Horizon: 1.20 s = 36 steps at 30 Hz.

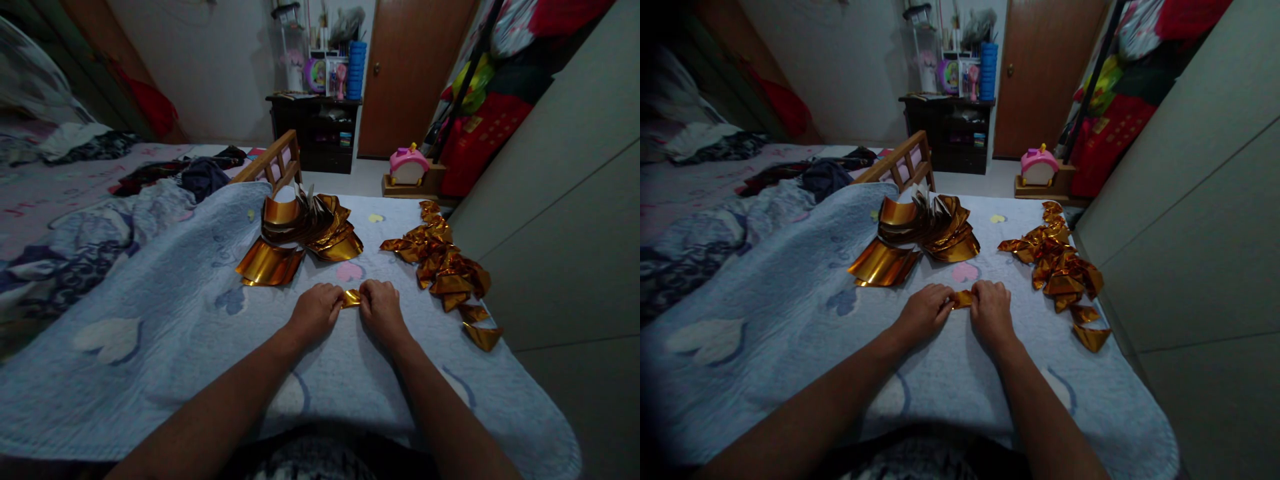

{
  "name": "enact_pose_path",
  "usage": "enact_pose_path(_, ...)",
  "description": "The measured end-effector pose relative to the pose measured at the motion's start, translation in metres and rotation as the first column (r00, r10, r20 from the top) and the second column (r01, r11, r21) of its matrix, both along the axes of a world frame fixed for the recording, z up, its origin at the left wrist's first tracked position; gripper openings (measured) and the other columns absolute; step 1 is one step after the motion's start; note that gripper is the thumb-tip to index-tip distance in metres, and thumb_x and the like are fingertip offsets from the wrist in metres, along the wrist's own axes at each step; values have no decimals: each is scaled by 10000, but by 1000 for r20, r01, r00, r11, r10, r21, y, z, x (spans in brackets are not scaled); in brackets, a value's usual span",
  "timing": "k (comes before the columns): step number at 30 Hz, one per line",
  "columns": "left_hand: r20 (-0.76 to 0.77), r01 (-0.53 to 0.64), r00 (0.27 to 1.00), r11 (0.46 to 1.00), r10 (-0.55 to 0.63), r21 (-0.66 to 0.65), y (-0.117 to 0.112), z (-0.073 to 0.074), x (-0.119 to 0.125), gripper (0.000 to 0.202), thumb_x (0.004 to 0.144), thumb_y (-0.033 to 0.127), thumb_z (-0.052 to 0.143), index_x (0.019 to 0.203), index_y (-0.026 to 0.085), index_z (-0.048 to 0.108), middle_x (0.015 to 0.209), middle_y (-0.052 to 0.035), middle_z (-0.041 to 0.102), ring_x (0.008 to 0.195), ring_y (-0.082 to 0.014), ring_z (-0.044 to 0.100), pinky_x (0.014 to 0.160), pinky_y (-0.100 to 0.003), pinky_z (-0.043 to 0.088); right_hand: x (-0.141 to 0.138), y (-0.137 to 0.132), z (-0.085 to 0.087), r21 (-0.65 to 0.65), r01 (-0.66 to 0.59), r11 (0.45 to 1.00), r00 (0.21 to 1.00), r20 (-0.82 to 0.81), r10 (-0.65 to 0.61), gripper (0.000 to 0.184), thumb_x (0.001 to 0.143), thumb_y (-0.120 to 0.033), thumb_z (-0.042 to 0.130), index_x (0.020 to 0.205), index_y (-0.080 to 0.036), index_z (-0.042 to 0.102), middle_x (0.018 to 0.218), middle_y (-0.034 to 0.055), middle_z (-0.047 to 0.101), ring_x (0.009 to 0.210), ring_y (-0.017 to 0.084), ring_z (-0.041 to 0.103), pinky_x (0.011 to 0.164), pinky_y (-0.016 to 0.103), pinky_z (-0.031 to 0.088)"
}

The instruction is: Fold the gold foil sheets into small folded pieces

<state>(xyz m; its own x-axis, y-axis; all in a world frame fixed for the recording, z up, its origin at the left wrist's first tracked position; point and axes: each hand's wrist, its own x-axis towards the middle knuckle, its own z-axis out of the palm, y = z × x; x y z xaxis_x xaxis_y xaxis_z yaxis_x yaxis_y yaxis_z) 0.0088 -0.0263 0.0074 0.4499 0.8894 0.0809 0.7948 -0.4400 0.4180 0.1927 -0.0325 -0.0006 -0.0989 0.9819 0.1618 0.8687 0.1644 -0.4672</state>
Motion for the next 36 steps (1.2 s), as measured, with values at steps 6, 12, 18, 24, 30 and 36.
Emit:
enact_pose_path(6, 56, 26, 998, 1000, -26, 3, 5, -3, -5, 144, 943, 204, 534, 972, 192, 674, 954, -71, 640, 947, -228, 568, 838, -342, 444, 0, 0, -2, 11, -32, 999, 999, 29, 31, 207, 916, -106, 510, 953, -217, 681, 1018, 84, 634, 983, 248, 491, 817, 347, 301)
enact_pose_path(12, 143, 97, 986, 993, -87, -67, 11, -1, -10, 112, 907, 273, 619, 957, 181, 657, 956, -64, 636, 964, -231, 564, 874, -353, 430, -3, 0, 3, -24, -98, 995, 993, 67, 99, 155, 911, -118, 526, 926, -200, 657, 981, 72, 659, 955, 241, 510, 794, 356, 287)
enact_pose_path(18, 59, 29, 998, 997, -25, -70, 9, -4, -8, 131, 949, 286, 568, 1017, 210, 651, 1034, -64, 639, 1028, -246, 544, 909, -383, 398, -11, -3, 6, 6, -62, 998, 991, 121, 61, 192, 926, -385, 622, 884, -198, 609, 951, 74, 646, 913, 254, 509, 769, 356, 285)
enact_pose_path(24, -48, -31, 998, 999, 29, -38, 5, -7, -6, 149, 961, 299, 561, 1078, 239, 631, 1111, -62, 613, 1084, -261, 509, 953, -418, 358, -18, -5, 6, 10, -20, 1000, 982, 188, 18, 266, 909, -465, 640, 926, -203, 601, 970, 92, 628, 944, 276, 501, 780, 367, 298)
enact_pose_path(30, -56, -26, 998, 999, 25, -35, 5, -7, -7, 151, 954, 280, 565, 1086, 241, 629, 1117, -60, 610, 1091, -264, 499, 970, -429, 345, -19, -6, 8, -10, 24, 1000, 980, 195, -22, 225, 917, -414, 620, 994, -206, 586, 1019, 99, 623, 960, 280, 502, 801, 378, 309)
enact_pose_path(36, -33, -20, 999, 999, 19, -45, 4, -7, -8, 151, 949, 264, 564, 1081, 254, 636, 1106, -54, 611, 1090, -256, 501, 989, -424, 340, -6, -6, 4, 1, 83, 997, 985, 149, -82, 273, 890, -347, 632, 1123, -219, 568, 1071, 100, 613, 999, 296, 494, 819, 387, 309)
